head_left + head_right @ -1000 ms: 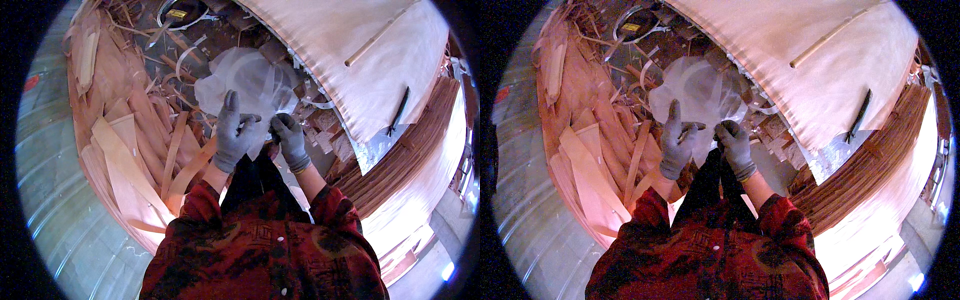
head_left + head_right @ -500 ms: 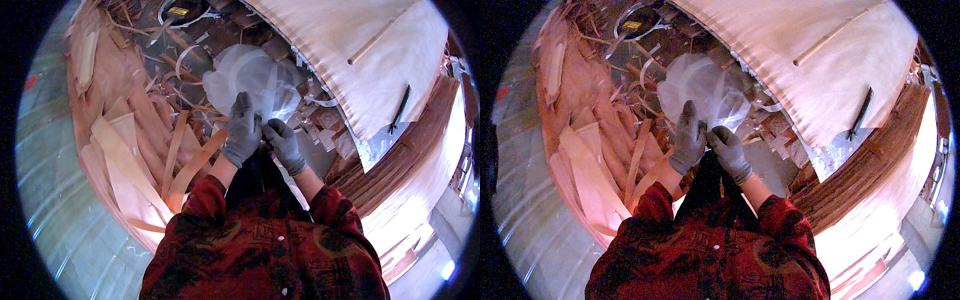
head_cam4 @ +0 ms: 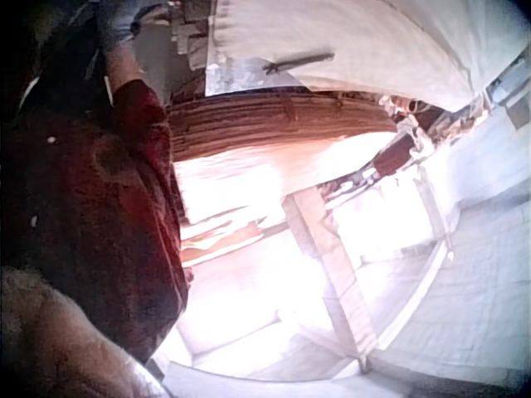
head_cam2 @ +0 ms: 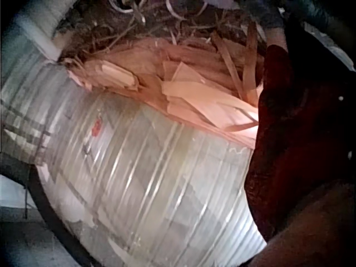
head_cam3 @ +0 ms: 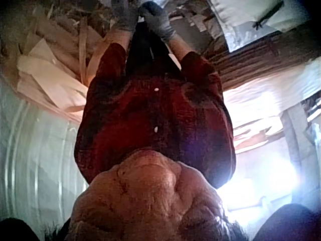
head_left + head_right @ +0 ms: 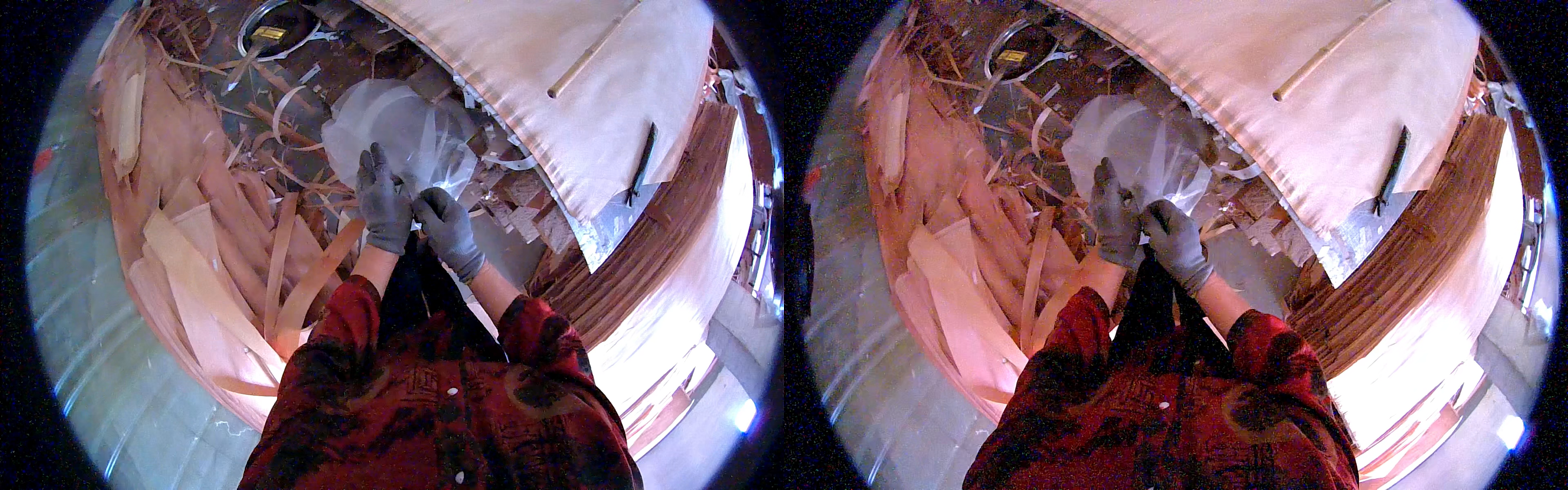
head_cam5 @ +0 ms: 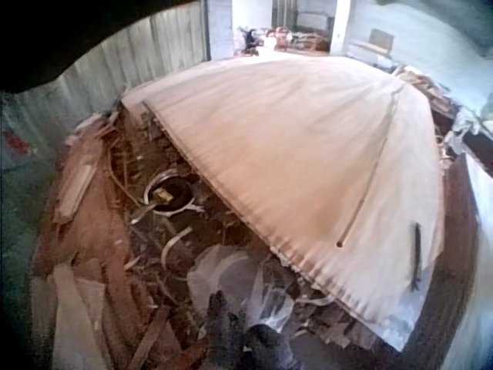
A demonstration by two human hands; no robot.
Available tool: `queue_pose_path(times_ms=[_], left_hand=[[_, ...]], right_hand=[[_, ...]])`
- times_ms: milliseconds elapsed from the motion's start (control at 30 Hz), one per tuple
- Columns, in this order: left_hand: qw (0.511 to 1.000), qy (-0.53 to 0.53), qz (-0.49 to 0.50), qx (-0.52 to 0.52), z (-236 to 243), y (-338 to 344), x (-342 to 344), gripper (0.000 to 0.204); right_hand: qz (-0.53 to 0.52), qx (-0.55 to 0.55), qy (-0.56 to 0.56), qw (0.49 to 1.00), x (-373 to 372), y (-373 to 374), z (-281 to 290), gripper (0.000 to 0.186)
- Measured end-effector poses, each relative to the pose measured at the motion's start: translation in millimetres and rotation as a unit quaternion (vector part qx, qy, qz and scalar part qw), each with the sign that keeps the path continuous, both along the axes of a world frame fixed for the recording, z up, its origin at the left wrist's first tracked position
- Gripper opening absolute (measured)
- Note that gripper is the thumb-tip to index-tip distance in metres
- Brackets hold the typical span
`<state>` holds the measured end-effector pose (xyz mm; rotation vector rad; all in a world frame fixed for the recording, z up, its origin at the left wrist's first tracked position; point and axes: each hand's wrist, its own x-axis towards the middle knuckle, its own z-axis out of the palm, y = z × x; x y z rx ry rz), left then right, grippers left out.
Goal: The person uses a utility knife to trim excess wood veneer from the edges of a large curved surface. They peel away the cut strips and clear debris from the workspace. The person then lifts and repositions a large sheet of veneer to continue the trimming process.
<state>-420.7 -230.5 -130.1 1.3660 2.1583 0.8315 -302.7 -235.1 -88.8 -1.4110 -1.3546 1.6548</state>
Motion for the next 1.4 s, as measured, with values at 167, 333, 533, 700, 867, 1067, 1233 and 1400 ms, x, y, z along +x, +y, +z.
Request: queue_pose_path(times_ms=[167,333,533,700,867,1067,1233,1400], left_hand=[[0.994,0.082,-0.048,0.05,0.4,7.5,2.5,0.076],[0.993,0.095,-0.069,-0.01,6.0,20.6,9.9,0.075],[0.995,0.079,-0.021,-0.054,10.9,23.6,19.3,0.071],[0.98,-0.198,0.004,0.014,19.6,19.6,14.2,0.08],[0.899,-0.427,0.071,-0.064,76.0,-0.6,-2.0,0.076],[0.815,-0.575,0.059,0.032,158.3,-33.5,-42.6,0.08],[0.806,-0.574,0.054,0.135,237.7,-69.1,-89.8,0.08],[0.871,-0.435,-0.068,0.219,307.9,-114.1,-77.2,0.087]], right_hand=[[-0.055,-0.005,0.017,0.998,2.6,0.7,0.4,0.018],[-0.057,-0.028,-0.022,0.998,11.5,3.0,-2.4,0.015],[-0.053,-0.068,-0.04,0.996,19.1,0.1,-9.0,0.016],[-0.056,-0.024,-0.024,0.998,19.9,0.3,-9.5,0.015],[-0.08,-0.026,-0.064,0.994,18.2,4.6,-11.7,0.017],[-0.125,-0.103,-0.046,0.986,17.9,19.9,-28.6,0.02],[0.018,0.158,-0.302,0.94,41.1,15.4,-4.1,0.032],[0.087,-0.196,0.17,0.962,33.6,2.3,72.2,0.062]])
